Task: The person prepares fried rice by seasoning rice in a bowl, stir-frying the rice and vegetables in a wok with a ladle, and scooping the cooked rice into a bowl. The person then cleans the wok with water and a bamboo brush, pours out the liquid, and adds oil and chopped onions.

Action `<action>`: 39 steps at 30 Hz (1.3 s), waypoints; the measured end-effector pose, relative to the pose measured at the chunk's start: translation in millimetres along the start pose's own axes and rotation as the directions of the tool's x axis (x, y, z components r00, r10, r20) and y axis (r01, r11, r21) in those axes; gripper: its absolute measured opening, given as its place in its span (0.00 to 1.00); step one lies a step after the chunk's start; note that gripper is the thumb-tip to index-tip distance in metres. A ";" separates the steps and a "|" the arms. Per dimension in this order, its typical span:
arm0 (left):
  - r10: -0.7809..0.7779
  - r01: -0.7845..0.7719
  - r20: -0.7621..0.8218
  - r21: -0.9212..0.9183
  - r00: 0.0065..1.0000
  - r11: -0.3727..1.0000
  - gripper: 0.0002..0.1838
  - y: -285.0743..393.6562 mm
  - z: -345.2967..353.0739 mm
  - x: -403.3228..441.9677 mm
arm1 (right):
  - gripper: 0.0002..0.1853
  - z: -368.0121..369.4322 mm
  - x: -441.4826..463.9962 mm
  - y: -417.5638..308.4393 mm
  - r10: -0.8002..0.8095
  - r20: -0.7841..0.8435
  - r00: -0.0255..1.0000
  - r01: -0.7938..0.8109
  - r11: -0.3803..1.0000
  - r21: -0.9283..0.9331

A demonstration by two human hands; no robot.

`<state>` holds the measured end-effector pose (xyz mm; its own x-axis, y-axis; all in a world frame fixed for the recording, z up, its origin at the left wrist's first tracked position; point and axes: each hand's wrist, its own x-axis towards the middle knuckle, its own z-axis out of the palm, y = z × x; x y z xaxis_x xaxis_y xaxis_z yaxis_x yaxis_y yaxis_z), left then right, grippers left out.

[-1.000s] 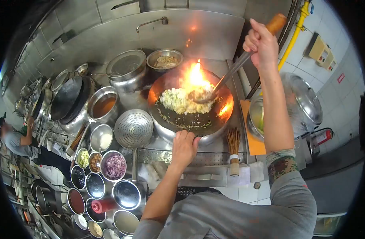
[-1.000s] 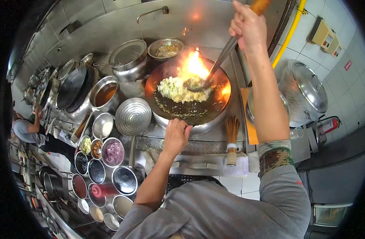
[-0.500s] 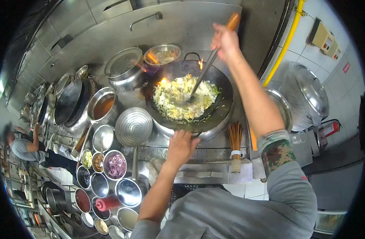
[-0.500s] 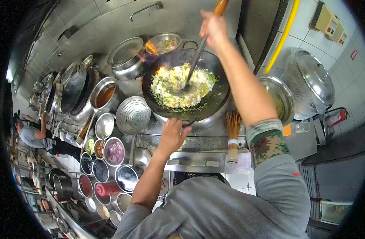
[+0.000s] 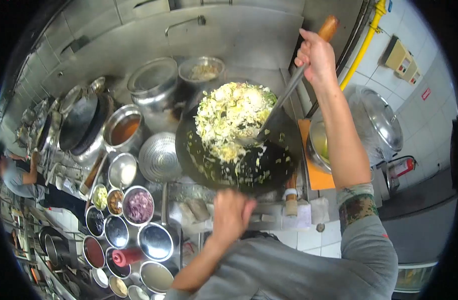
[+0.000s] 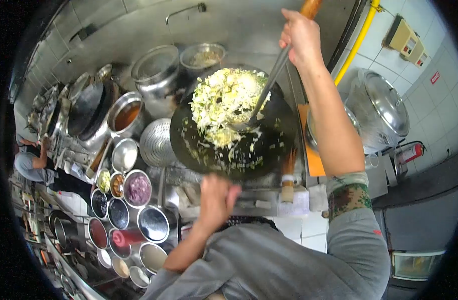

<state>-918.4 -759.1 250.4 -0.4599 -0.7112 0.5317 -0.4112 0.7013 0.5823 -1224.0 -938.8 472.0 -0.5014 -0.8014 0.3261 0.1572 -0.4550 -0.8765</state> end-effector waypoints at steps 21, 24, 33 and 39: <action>-0.104 0.100 0.026 0.124 0.994 0.987 0.13 -76.0 43.1 58.9 | 0.19 -36.4 -13.4 74.3 0.000 0.247 0.969 -0.028 0.993 0.111; -0.096 0.095 -0.003 0.172 0.995 0.981 0.17 -47.8 17.3 58.3 | 0.20 -22.0 8.9 45.0 0.026 0.222 0.975 -0.050 0.993 0.102; -0.071 0.063 0.060 0.132 0.996 0.989 0.12 -54.2 33.8 49.6 | 0.23 5.6 17.5 41.6 0.146 0.023 0.989 -0.145 0.989 -0.014; -0.106 0.109 -0.036 0.084 0.994 0.990 0.10 -29.9 42.5 45.4 | 0.17 20.0 -6.4 36.1 0.093 -0.038 0.995 -0.096 0.992 -0.080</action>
<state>-960.4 -810.3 230.9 -0.3847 -0.7831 0.4887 -0.5239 0.6211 0.5829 -1198.1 -957.9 445.3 -0.5167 -0.8249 0.2294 0.1363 -0.3437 -0.9291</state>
